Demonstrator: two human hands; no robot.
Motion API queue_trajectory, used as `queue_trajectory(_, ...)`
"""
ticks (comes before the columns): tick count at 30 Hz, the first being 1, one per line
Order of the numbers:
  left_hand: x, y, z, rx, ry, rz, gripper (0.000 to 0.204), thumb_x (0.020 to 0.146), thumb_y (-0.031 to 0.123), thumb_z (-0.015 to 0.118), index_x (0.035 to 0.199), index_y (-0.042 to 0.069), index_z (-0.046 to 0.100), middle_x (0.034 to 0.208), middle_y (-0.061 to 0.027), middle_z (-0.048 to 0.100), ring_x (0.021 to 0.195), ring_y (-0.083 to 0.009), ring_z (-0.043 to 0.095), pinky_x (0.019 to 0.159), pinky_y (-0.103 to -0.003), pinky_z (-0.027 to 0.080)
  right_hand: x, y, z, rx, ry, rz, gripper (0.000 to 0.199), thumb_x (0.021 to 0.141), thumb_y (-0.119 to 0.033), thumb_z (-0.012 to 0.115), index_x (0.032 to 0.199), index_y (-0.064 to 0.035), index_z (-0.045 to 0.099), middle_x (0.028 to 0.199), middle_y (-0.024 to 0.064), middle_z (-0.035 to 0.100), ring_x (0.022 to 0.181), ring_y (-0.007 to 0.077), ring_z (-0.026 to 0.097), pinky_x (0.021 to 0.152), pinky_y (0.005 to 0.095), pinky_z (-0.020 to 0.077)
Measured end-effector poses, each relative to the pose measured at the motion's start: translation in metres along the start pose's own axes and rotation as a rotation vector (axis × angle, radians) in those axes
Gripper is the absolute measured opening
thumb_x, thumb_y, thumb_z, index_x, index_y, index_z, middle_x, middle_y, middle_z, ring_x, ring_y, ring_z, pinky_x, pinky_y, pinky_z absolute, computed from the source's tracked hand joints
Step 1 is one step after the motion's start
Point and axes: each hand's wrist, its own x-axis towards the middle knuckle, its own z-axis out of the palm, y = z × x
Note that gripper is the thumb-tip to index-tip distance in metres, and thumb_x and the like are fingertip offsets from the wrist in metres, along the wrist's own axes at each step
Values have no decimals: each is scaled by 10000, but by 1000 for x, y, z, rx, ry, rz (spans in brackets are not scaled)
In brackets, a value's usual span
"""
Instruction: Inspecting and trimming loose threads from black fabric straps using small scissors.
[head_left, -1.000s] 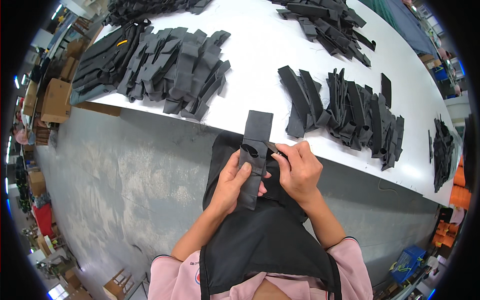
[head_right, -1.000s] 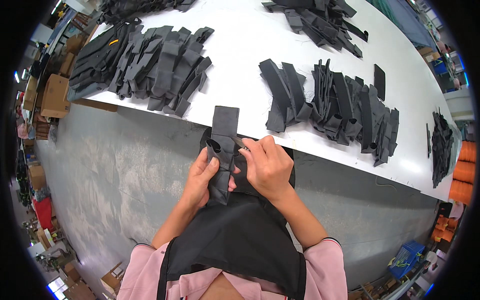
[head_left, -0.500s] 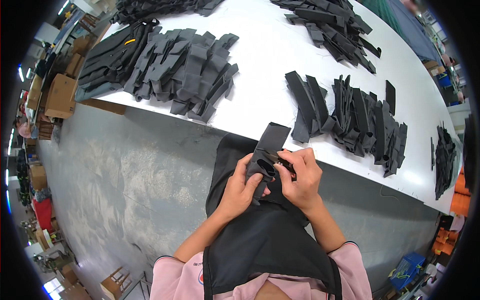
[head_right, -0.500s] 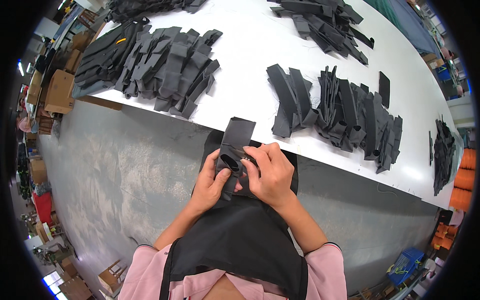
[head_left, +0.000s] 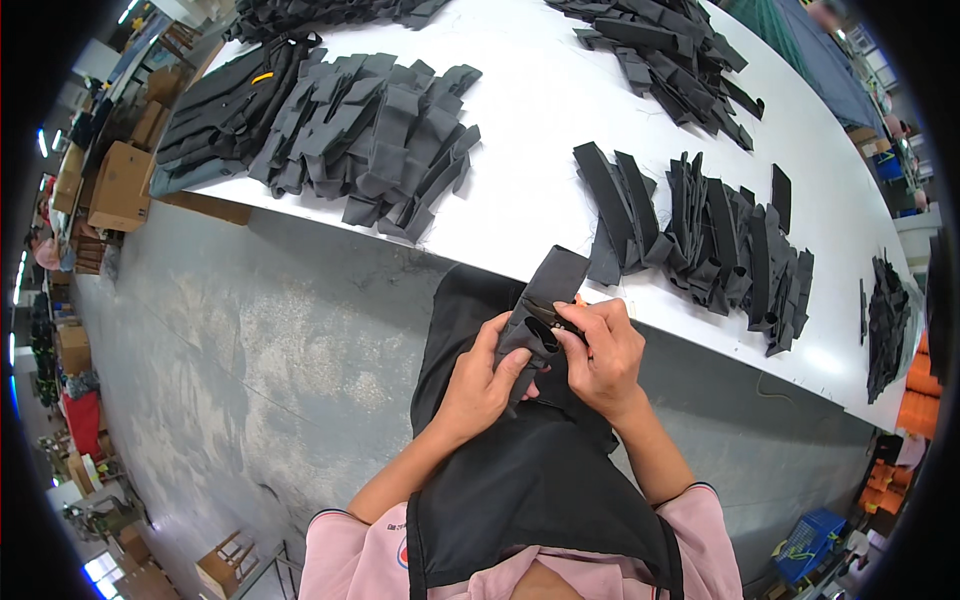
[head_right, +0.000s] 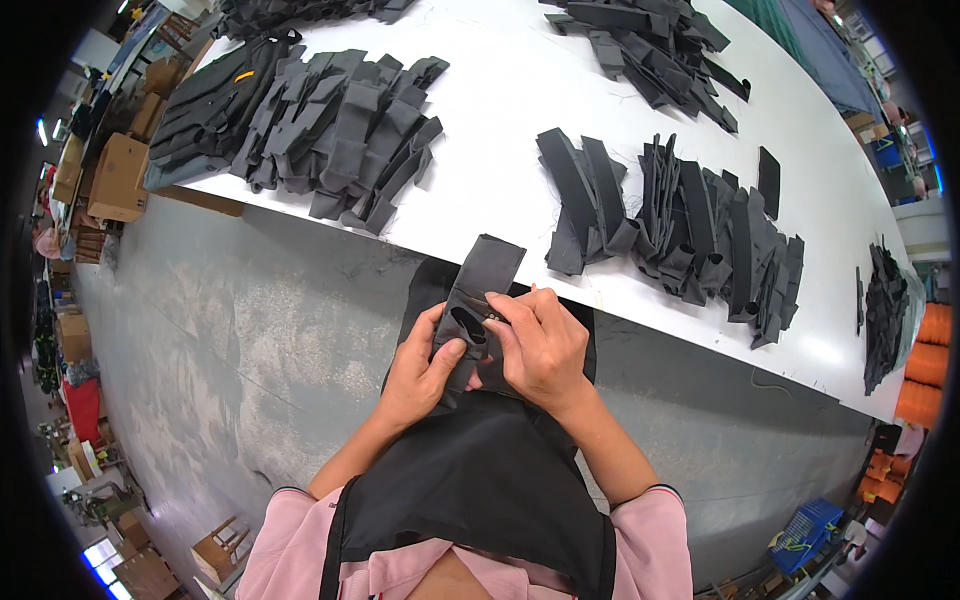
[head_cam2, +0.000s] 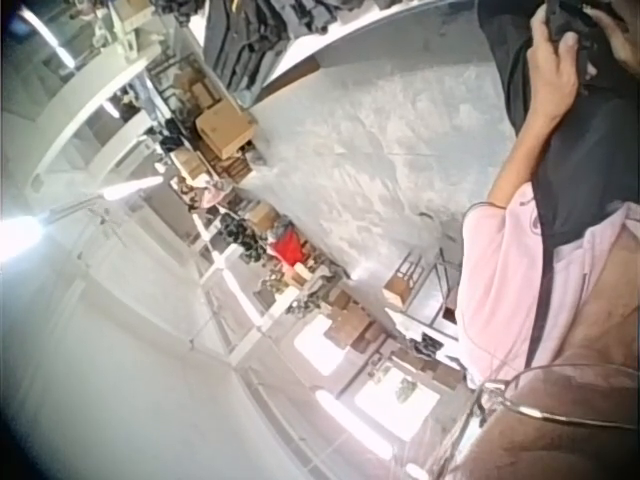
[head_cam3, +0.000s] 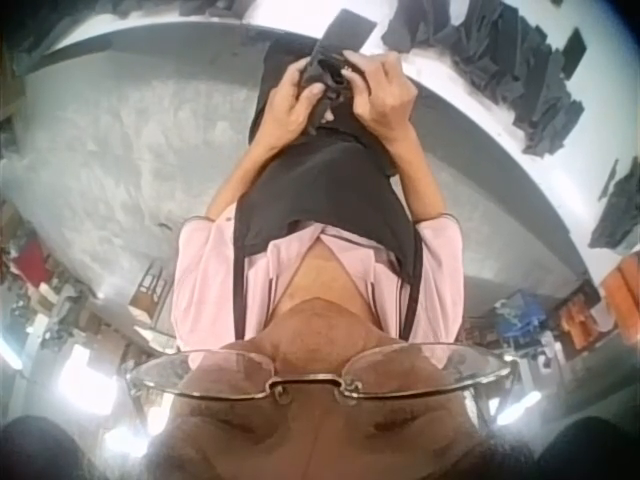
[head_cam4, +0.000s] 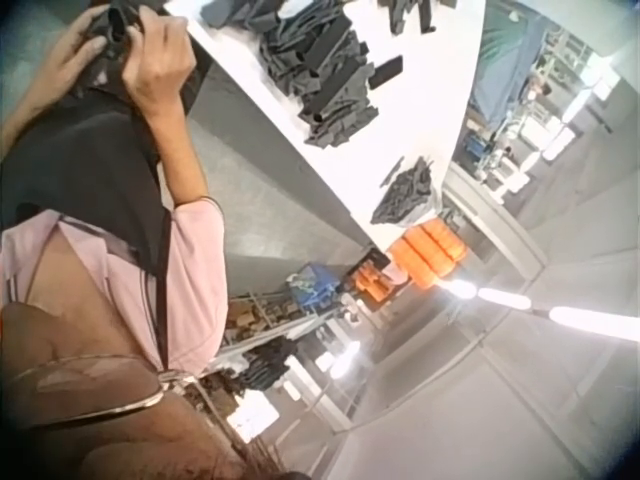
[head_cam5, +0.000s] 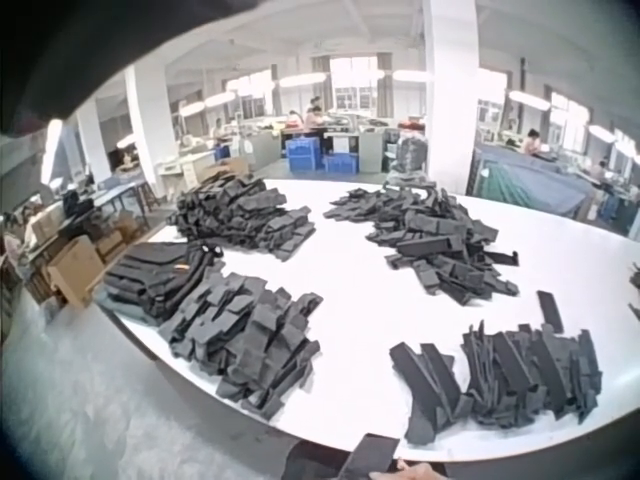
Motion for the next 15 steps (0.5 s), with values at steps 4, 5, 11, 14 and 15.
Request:
queue_trajectory(4,0,0,-1,13,-1,-11,391,953,138,482,1292,-16,362,850,-100,666,632,-128,632,597,-257,512,1,2,-1,-11,13,-48,318,670,-5,718,975,-38,633,759,76,535,620,230,569,570,325,482)
queue_trajectory(5,0,0,-2,13,-7,-15,388,952,137,485,1290,-13,367,849,-100,668,631,-128,632,596,-257,512,1,2,-2,-12,13,-47,318,670,-5,718,975,-38,633,759,76,535,620,230,569,570,325,482)
queue_trajectory(11,0,2,-1,-13,-32,-22,408,946,126,493,1314,5,364,859,-103,671,629,-120,629,594,-252,511,-1,0,-5,21,-38,8,319,655,49,722,956,-36,658,769,98,575,657,235,607,586,313,516)
queue_trajectory(14,0,5,-1,-28,-42,-20,443,941,119,500,1346,20,351,862,-105,670,624,-115,626,592,-249,509,-2,-1,-5,0,-43,29,327,654,49,722,962,-36,657,771,96,575,660,237,612,578,310,514)
queue_trajectory(15,1,5,-1,-37,-49,-21,465,938,115,504,1364,27,341,863,-107,669,619,-113,623,591,-247,508,-2,-2,-3,-3,-13,4,329,658,20,726,971,-39,645,759,85,557,630,224,592,546,307,488)
